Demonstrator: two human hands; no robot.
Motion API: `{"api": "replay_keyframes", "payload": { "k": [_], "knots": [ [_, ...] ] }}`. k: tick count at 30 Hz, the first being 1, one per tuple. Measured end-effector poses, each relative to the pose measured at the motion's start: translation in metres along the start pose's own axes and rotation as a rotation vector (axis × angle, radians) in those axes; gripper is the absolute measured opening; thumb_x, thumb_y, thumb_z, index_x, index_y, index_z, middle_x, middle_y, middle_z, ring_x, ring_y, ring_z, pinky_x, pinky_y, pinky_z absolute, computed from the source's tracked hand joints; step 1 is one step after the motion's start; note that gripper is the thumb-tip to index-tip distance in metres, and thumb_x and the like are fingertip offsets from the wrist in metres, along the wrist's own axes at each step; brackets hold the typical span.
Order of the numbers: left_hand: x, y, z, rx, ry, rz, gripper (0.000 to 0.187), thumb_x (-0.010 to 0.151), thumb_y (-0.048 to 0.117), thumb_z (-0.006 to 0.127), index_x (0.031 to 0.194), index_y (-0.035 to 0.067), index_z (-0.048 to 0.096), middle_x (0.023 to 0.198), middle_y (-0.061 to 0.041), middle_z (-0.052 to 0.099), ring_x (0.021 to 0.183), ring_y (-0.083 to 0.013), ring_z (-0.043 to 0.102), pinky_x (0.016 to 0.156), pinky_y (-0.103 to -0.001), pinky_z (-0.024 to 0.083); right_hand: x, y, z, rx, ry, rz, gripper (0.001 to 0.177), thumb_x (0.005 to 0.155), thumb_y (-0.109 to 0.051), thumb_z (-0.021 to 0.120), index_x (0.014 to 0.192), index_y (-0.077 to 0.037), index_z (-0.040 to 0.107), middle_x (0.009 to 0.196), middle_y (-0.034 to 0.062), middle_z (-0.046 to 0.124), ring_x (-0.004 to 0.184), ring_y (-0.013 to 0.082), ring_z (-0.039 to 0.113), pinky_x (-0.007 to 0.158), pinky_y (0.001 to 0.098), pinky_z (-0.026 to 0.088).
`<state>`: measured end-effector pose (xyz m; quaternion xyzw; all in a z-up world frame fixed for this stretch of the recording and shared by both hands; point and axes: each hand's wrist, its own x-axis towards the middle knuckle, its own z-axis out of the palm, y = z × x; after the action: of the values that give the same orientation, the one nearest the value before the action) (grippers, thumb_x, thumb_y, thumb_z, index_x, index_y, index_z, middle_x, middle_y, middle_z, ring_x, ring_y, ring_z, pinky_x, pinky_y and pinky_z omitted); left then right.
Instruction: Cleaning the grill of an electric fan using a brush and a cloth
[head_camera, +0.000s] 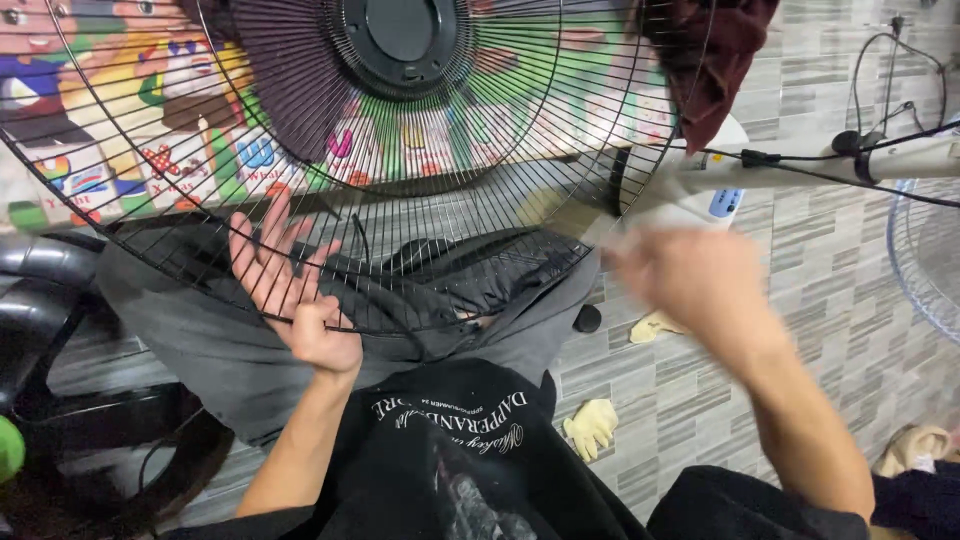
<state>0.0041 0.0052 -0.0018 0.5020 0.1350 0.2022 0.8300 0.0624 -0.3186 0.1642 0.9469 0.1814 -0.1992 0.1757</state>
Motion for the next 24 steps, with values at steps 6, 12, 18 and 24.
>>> {"api": "replay_keyframes", "payload": {
  "k": [6, 12, 18, 24],
  "knots": [
    [0.003, 0.005, 0.004, 0.047, -0.014, 0.055, 0.098, 0.067, 0.007, 0.037, 0.162, 0.005, 0.017, 0.166, -0.029, 0.035, 0.144, -0.0422, 0.046, 0.111, -0.046, 0.054, 0.013, 0.021, -0.012, -0.059, 0.274, 0.079, 0.036, 0.106, -0.033, 0.061, 0.078, -0.01, 0.066, 0.051, 0.0009, 0.052, 0.04, 0.015, 0.043, 0.043, 0.0284, 0.04],
    [-0.004, -0.006, -0.006, 0.004, -0.013, 0.033, 0.094, 0.071, 0.006, 0.038, 0.162, 0.004, 0.017, 0.166, -0.03, 0.034, 0.144, -0.0437, 0.047, 0.11, -0.049, 0.056, -0.016, 0.048, -0.018, -0.478, 0.268, 0.305, 0.052, 0.127, -0.056, 0.059, 0.087, -0.026, 0.072, 0.054, -0.0079, 0.056, 0.039, 0.0101, 0.042, 0.044, 0.0247, 0.03],
    [-0.004, 0.0, -0.001, 0.046, -0.012, 0.025, 0.087, 0.076, 0.001, 0.034, 0.162, 0.005, 0.015, 0.166, -0.03, 0.034, 0.143, -0.0428, 0.046, 0.113, -0.051, 0.055, -0.024, 0.033, -0.05, -0.33, -0.406, 0.195, 0.06, 0.112, -0.06, 0.023, 0.088, -0.028, 0.068, 0.051, -0.0131, 0.058, 0.042, 0.0031, 0.05, 0.042, 0.0158, 0.041],
    [-0.005, 0.003, 0.007, 0.038, 0.009, 0.034, 0.105, 0.06, 0.006, 0.035, 0.163, 0.007, 0.016, 0.167, -0.029, 0.033, 0.148, -0.0449, 0.043, 0.114, -0.05, 0.052, -0.022, 0.035, -0.051, -0.456, -0.204, 0.104, 0.043, 0.114, -0.05, 0.04, 0.088, -0.031, 0.069, 0.047, -0.0135, 0.053, 0.036, 0.0018, 0.042, 0.035, 0.017, 0.032]
  ]
}}
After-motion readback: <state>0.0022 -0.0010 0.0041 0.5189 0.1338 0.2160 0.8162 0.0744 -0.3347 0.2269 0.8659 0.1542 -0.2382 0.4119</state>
